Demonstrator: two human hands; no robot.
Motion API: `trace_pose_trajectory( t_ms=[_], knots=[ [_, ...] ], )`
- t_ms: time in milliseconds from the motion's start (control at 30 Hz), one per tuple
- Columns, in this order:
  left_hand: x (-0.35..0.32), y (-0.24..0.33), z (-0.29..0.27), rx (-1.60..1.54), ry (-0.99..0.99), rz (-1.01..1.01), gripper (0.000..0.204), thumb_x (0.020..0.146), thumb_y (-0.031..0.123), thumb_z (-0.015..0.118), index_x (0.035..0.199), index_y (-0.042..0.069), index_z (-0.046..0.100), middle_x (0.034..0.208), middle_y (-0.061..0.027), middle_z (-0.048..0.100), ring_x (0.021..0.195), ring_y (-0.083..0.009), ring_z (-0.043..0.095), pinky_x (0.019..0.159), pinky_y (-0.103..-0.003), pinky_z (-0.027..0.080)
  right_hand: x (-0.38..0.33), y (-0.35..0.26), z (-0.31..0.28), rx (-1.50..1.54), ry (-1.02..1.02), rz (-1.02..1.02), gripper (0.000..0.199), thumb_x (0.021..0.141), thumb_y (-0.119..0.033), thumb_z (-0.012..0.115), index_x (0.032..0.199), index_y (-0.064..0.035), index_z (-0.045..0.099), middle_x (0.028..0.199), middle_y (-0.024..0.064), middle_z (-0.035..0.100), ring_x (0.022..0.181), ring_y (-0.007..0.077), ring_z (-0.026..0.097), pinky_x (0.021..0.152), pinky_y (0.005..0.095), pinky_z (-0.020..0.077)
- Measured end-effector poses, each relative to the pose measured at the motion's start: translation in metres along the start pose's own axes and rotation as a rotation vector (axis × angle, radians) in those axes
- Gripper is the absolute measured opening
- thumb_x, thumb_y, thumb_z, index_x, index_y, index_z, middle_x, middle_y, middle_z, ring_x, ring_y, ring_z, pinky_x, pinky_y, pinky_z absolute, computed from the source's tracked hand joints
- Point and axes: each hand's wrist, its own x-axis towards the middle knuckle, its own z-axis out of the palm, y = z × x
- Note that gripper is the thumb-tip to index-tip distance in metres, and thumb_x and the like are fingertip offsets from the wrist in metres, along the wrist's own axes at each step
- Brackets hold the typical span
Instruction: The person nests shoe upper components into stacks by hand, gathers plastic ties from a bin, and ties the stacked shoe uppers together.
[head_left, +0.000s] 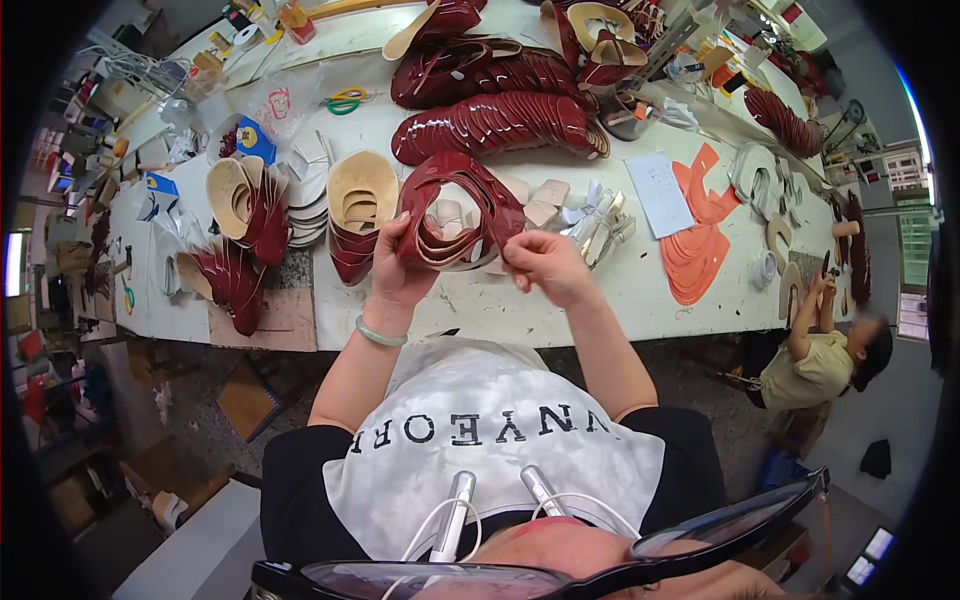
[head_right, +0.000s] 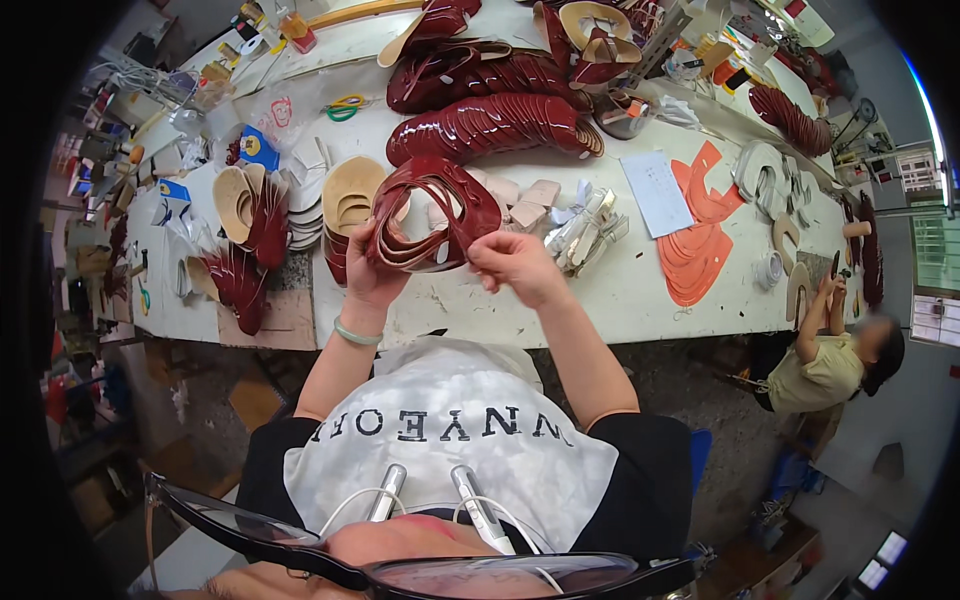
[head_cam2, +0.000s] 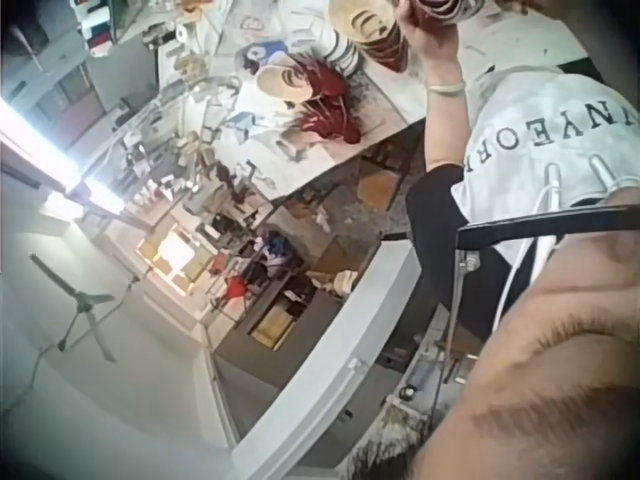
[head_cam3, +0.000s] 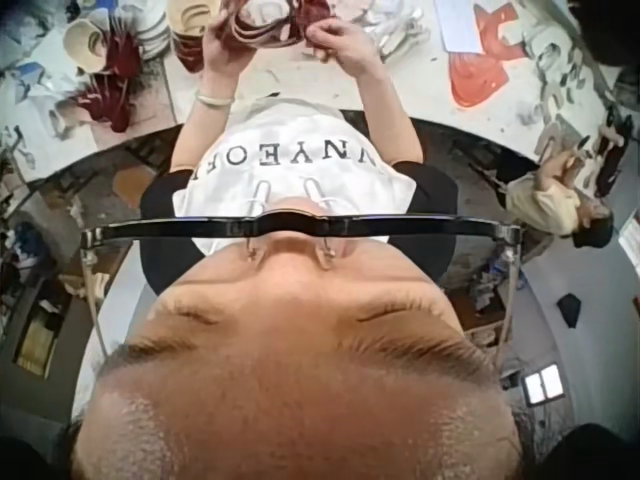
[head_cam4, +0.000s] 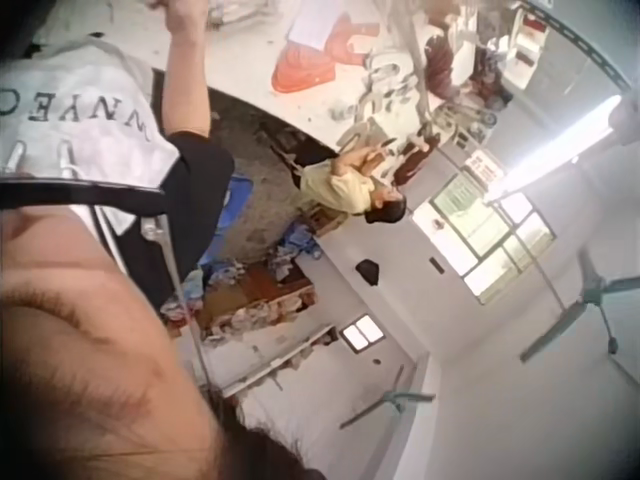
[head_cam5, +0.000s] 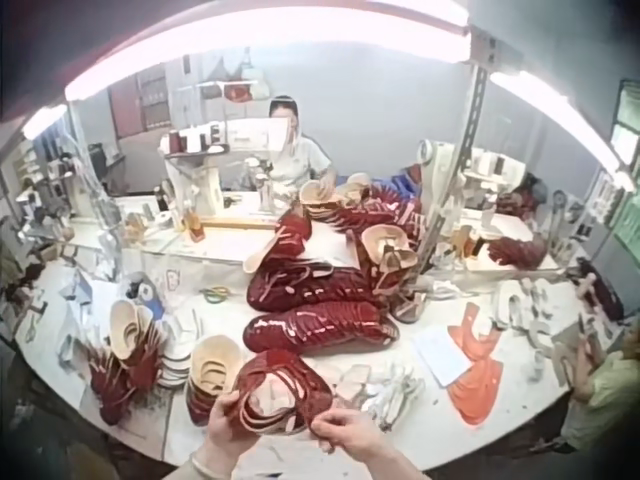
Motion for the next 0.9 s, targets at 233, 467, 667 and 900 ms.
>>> trace_pose_trajectory(
  t_ms=[233, 467, 667, 900],
  knots=[
    [0.012, -0.005, -0.026, -0.015, -0.081, 0.025, 0.033, 0.085, 0.027, 0.048, 0.104, 0.001, 0.055, 0.091, -0.0098, 0.063, 0.087, -0.0217, 0.062, 0.087, -0.039, 0.047, 0.015, 0.015, 0.03, 0.428, -0.034, -0.048, 0.011, 0.086, -0.008, 0.06, 0.092, 0.0002, 0.058, 0.081, 0.0106, 0.064, 0.063, 0.0158, 0.064, 0.058, 0.0269, 0.0528],
    [0.02, -0.006, -0.018, 0.148, -0.007, -0.061, 0.03, 0.084, 0.026, 0.048, 0.093, -0.001, 0.057, 0.082, -0.01, 0.062, 0.075, -0.0188, 0.06, 0.071, -0.03, 0.049, 0.038, 0.025, 0.036, 0.233, 0.137, -0.104, 0.02, 0.082, -0.013, 0.067, 0.082, -0.0065, 0.048, 0.067, 0.0069, 0.061, 0.049, 0.0111, 0.056, 0.043, 0.0227, 0.0453],
    [0.019, 0.028, -0.024, 0.198, 0.085, 0.125, 0.029, 0.083, 0.02, 0.048, 0.105, 0.001, 0.053, 0.08, -0.0072, 0.06, 0.075, -0.018, 0.06, 0.086, -0.038, 0.048, 0.12, -0.025, -0.011, -0.236, -0.05, -0.051, 0.011, 0.085, -0.016, 0.061, 0.086, -0.0046, 0.061, 0.065, 0.0009, 0.058, 0.056, 0.0057, 0.052, 0.049, 0.0218, 0.0429],
    [0.029, 0.052, -0.016, 0.142, 0.24, 0.348, 0.03, 0.086, 0.017, 0.05, 0.111, 0.0, 0.051, 0.091, -0.0098, 0.062, 0.087, -0.021, 0.06, 0.089, -0.037, 0.045, 0.328, -0.163, -0.026, -1.454, 0.565, -1.189, 0.042, 0.074, -0.014, 0.065, 0.115, -0.0131, 0.056, 0.127, 0.0017, 0.047, 0.11, 0.0287, 0.045, 0.09, 0.0389, 0.041]
  ],
)
